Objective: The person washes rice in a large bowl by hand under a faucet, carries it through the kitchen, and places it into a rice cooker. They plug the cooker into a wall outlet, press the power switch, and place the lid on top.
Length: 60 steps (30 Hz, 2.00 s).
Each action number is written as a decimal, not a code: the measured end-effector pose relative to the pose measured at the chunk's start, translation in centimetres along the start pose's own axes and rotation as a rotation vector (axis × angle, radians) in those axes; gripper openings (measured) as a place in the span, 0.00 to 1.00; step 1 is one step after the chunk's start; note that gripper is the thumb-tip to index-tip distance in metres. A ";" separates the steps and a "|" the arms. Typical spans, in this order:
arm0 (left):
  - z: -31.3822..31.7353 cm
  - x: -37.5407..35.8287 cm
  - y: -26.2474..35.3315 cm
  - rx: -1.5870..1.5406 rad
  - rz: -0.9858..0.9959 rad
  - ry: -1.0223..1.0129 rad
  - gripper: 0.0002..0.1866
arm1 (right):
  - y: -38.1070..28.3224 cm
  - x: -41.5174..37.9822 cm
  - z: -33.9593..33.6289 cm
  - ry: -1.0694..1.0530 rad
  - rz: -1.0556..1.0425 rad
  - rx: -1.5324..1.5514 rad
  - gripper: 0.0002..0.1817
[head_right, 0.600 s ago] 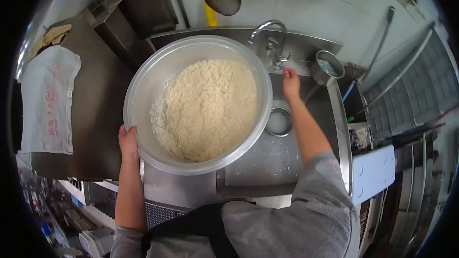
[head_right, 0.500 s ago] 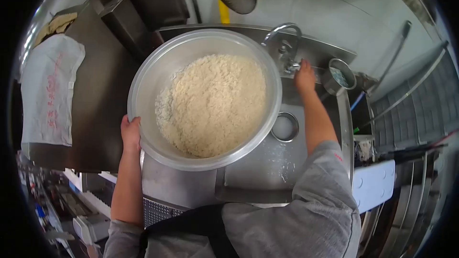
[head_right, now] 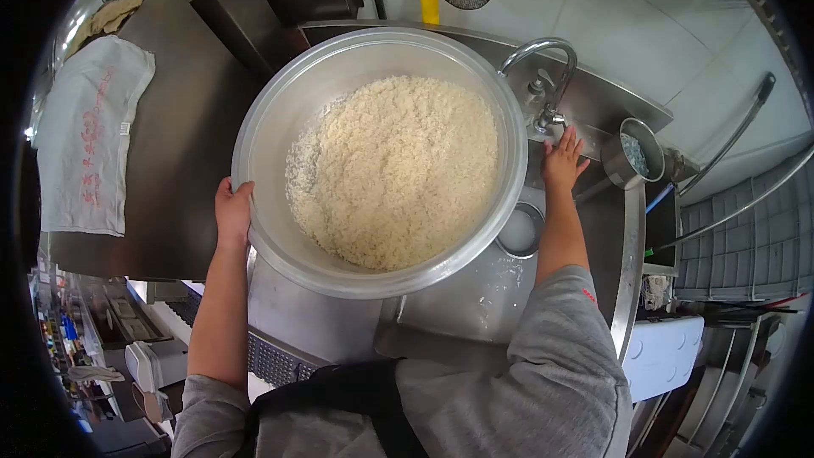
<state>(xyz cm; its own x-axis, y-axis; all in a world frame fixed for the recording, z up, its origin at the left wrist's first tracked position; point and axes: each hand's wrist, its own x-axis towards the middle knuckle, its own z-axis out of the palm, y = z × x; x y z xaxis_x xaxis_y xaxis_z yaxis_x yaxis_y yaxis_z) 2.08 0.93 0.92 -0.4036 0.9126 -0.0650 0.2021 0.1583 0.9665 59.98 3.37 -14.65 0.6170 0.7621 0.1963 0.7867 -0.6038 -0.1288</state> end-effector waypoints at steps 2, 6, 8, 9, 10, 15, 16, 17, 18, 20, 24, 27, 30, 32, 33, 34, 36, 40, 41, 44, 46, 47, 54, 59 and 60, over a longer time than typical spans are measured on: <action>0.0 0.4 -0.7 0.005 0.008 0.014 0.14 | -0.9 0.1 -1.4 -0.071 0.098 0.072 0.35; 0.1 0.1 -0.9 0.009 0.008 0.038 0.15 | -1.6 0.7 -3.7 0.242 -0.111 0.791 0.32; 0.0 -0.3 -1.1 -0.024 0.016 0.051 0.14 | -4.8 -4.9 -13.2 -0.097 -0.016 1.189 0.31; 0.2 -0.4 -1.2 -0.045 0.016 0.062 0.14 | -7.8 -7.1 -18.1 -0.472 0.093 1.564 0.31; 0.2 -0.6 -1.4 -0.048 0.019 0.051 0.14 | -8.2 -7.1 -16.7 -0.449 -0.035 1.451 0.30; 0.1 -1.4 -2.6 -0.131 0.048 0.080 0.15 | -10.1 -6.5 -14.2 -0.086 -0.394 0.647 0.31; 0.0 -1.4 -2.7 -0.131 0.052 0.093 0.15 | -10.4 -6.2 -14.0 -0.079 -0.412 0.638 0.31; 0.2 -1.5 -2.9 -0.092 0.082 0.128 0.15 | -10.5 -6.0 -13.7 -0.071 -0.430 0.629 0.31; 0.4 -1.8 -2.8 -0.052 0.108 0.160 0.16 | -10.8 -5.9 -13.8 -0.074 -0.439 0.635 0.31; 0.7 -2.4 -2.8 -0.056 0.104 0.167 0.16 | -10.9 -5.7 -14.1 -0.074 -0.454 0.541 0.31; 1.7 -4.8 -1.8 -0.005 0.095 0.200 0.20 | -11.5 -4.2 -14.5 -0.029 -0.454 0.413 0.30; 1.8 -4.8 -1.8 0.100 0.074 0.211 0.26 | -11.6 -3.5 -14.3 -0.064 -0.391 0.367 0.29; 1.6 -4.5 -1.7 0.409 0.205 0.202 0.35 | -11.2 -3.4 -14.4 -0.024 -0.406 0.356 0.27; 0.8 -5.0 0.6 0.672 0.310 0.102 0.43 | -11.6 -4.0 -15.1 -0.071 -0.370 0.309 0.28; 0.7 -4.7 1.8 0.668 0.311 0.093 0.43 | -11.8 -4.2 -15.5 -0.069 -0.363 0.302 0.28; 0.8 -4.2 3.1 0.768 0.235 0.008 0.45 | -12.1 -4.2 -15.8 -0.124 -0.335 0.247 0.28; 1.1 -2.0 3.6 0.890 0.151 -0.080 0.47 | -12.6 -4.4 -15.8 -0.182 -0.303 0.189 0.28; 1.6 2.0 4.1 0.913 0.106 -0.085 0.43 | -12.4 -2.8 -12.4 -0.101 -0.288 0.147 0.28; 1.3 3.2 3.6 0.867 0.110 -0.093 0.40 | -12.0 -2.2 -11.2 -0.027 -0.335 0.184 0.27; 1.4 2.8 3.6 0.814 0.110 -0.090 0.34 | -12.2 -2.4 -13.0 -0.145 -0.313 0.235 0.29; 1.6 2.3 3.2 0.809 0.108 -0.066 0.32 | -11.9 -2.1 -13.2 -0.100 -0.349 0.281 0.28; 1.7 2.4 2.6 0.829 0.189 -0.018 0.31 | -11.9 -2.0 -13.2 -0.051 -0.386 0.329 0.27; 2.4 3.0 4.8 1.130 0.145 -0.071 0.26 | -12.5 -2.3 -13.6 -0.024 -0.334 0.250 0.26; 2.2 4.0 5.6 1.038 0.085 -0.100 0.26 | -12.6 -2.4 -13.9 -0.051 -0.311 0.214 0.26; 2.2 4.2 5.5 1.006 0.093 -0.066 0.27 | -12.5 -2.3 -13.8 -0.052 -0.313 0.217 0.26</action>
<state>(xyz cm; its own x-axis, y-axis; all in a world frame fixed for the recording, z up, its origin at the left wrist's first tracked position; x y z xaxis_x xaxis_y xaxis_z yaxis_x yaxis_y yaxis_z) 3.40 6.47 5.38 -0.3044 0.9516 -0.0434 0.9006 0.3023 0.3123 48.44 5.99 -0.08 0.3421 0.9159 0.2099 0.9198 -0.2807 -0.2743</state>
